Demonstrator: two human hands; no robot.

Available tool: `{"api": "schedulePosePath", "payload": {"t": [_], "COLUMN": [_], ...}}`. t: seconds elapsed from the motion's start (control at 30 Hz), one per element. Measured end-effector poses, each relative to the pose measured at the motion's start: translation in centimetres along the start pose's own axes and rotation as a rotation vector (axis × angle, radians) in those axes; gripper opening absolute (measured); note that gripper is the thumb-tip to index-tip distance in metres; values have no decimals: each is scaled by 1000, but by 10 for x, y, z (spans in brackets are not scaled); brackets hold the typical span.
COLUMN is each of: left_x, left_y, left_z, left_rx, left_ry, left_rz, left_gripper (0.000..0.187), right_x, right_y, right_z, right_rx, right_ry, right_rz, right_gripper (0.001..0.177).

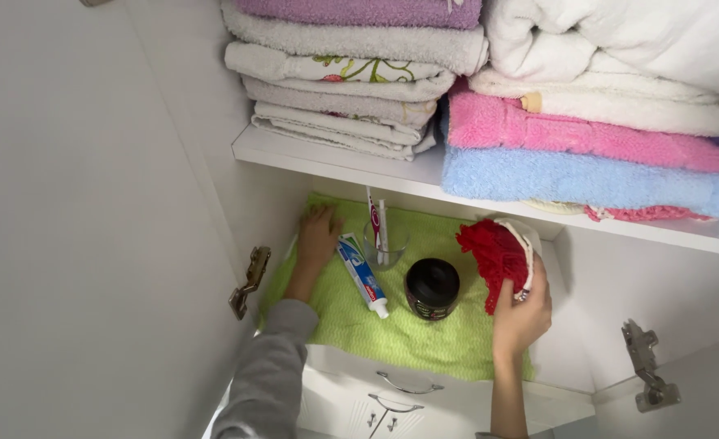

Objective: The person opens a bathroom cabinet and rearranges items on a lower shelf. They fold a green towel, place a toothbrush and toothpaste, and fold a red cloth. They then move several bottles and containers from the countertop into the cabinet, arranging them on the shelf.

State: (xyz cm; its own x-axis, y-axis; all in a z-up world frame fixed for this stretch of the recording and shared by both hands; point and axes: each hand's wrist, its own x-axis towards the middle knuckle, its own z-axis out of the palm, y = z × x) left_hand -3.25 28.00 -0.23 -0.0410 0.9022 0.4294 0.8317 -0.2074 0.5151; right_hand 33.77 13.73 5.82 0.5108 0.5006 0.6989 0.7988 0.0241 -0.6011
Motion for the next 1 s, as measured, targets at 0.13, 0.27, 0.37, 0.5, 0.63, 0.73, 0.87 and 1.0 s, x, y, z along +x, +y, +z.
{"api": "schedulePosePath", "payload": {"t": [0.13, 0.27, 0.37, 0.5, 0.63, 0.73, 0.87, 1.0], "left_x": [0, -3, -32, -83, -107, -105, -103, -109], "left_y": [-8, 3, 50, 102, 114, 134, 142, 126], "left_z": [-7, -6, -37, -69, -43, -45, -50, -41], "left_rx": [102, 121, 11, -63, -46, 92, 68, -104], "left_ry": [-145, -26, 110, -37, -148, -199, -283, -238], "left_rz": [37, -19, -240, -436, -410, -408, -403, -365], "left_gripper": [71, 56, 46, 65, 75, 99, 119, 103], "right_x": [-6, -4, -4, -20, -16, -19, -32, -30], "right_y": [5, 24, 33, 38, -29, -81, -101, -130], "right_z": [4, 25, 31, 16, -19, -12, 57, 85], "right_rx": [-42, -29, -159, -250, -204, -25, -8, -44], "right_ry": [-16, -1, 2, -436, -406, -346, -481, -563], "right_rz": [-57, -113, -280, -171, -251, -400, -432, -457], "right_gripper": [64, 74, 89, 109, 116, 94, 92, 117]}}
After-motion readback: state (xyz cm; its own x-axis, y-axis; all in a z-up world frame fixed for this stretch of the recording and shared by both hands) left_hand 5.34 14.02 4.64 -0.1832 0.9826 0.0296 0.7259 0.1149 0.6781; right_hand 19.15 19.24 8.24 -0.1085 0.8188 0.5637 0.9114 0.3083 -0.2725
